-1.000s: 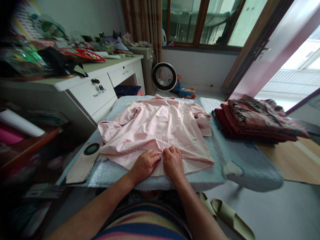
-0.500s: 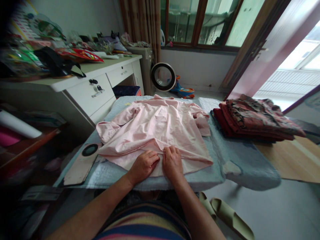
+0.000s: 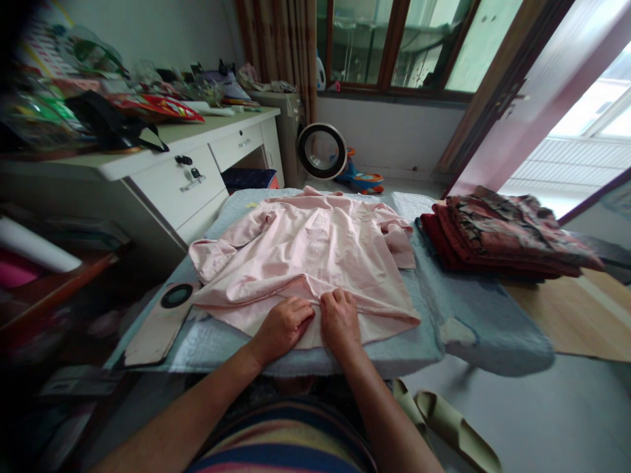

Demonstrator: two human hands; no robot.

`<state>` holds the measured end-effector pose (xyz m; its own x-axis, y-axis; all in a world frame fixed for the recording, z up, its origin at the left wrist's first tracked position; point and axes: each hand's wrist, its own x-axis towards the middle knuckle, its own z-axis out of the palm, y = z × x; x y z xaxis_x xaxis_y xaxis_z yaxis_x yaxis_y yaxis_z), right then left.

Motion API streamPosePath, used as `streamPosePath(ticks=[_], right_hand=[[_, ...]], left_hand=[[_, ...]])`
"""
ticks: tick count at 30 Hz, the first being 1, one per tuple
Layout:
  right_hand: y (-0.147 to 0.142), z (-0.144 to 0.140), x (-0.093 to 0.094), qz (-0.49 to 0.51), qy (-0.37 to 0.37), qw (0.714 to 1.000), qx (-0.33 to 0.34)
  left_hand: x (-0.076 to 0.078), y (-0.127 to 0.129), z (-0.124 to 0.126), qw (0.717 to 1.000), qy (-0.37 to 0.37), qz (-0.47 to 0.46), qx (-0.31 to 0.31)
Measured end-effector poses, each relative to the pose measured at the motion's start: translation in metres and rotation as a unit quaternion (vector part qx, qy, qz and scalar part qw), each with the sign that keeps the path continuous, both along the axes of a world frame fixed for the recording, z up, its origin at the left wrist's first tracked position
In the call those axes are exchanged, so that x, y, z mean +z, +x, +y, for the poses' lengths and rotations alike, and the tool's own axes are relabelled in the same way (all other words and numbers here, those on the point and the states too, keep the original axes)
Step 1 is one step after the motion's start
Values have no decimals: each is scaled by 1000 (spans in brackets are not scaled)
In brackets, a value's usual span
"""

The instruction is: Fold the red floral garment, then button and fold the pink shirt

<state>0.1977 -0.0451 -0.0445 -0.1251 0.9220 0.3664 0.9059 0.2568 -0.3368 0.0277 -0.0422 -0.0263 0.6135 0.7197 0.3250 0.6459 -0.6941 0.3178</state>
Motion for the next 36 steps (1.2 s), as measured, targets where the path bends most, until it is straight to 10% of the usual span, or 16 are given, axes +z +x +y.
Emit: streamPosePath(ticks=[36], right_hand=[[-4,15,8,-64,4,998,23]], left_hand=[[2,0,-1,1000,11,12,6]])
